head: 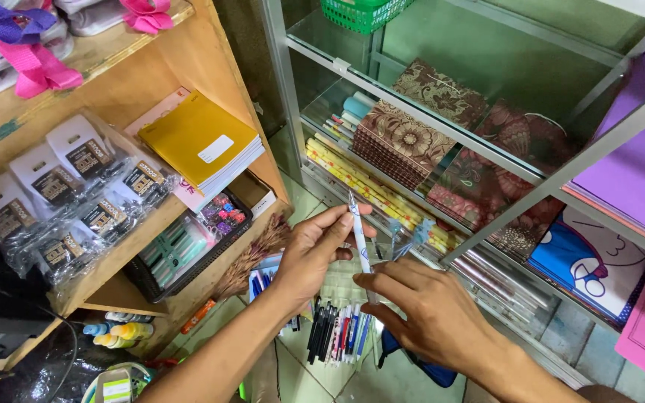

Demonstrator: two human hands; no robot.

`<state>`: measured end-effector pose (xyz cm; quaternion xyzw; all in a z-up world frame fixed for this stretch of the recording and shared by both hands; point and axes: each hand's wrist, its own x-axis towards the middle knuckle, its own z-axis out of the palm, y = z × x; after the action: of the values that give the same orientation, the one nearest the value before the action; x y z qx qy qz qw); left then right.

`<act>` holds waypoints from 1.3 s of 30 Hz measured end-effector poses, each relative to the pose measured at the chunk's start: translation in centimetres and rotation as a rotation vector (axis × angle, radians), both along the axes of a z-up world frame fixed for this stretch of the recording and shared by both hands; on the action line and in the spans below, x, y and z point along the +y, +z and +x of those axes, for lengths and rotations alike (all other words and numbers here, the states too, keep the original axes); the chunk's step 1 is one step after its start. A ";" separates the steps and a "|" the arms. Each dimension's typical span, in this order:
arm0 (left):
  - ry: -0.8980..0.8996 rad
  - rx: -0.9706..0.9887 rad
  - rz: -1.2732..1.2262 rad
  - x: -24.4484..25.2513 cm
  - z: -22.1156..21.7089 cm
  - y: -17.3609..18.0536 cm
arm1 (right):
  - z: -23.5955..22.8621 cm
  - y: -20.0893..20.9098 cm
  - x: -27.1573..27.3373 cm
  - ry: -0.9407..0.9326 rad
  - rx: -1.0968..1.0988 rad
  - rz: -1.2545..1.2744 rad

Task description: Testing and sorting pens into a clear plastic organizer bin.

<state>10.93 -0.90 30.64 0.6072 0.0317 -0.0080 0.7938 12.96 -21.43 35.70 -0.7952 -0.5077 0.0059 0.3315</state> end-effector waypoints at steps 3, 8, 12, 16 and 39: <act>0.008 0.015 -0.014 0.0 0.0 -0.1 | -0.1 0.6 0.1 0.007 0.024 0.008; 0.007 0.024 -0.041 -0.1 -0.1 -0.1 | -0.1 -0.6 -0.2 0.011 -0.001 0.036; -0.050 0.030 -0.089 -0.3 0.0 -0.7 | 0.3 -0.3 -0.2 -0.040 -0.056 0.051; -0.088 -0.063 -0.041 -0.2 0.4 -1.4 | 2.0 -0.6 -0.9 -0.050 -0.024 0.024; -0.042 -0.479 1.165 -0.9 -2.0 3.9 | 4.7 -1.8 -2.7 -0.192 0.458 0.106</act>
<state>8.93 -1.83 34.59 0.9254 -0.1598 0.1314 0.3175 17.63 -24.17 33.89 -0.7993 -0.3412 0.1276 0.4780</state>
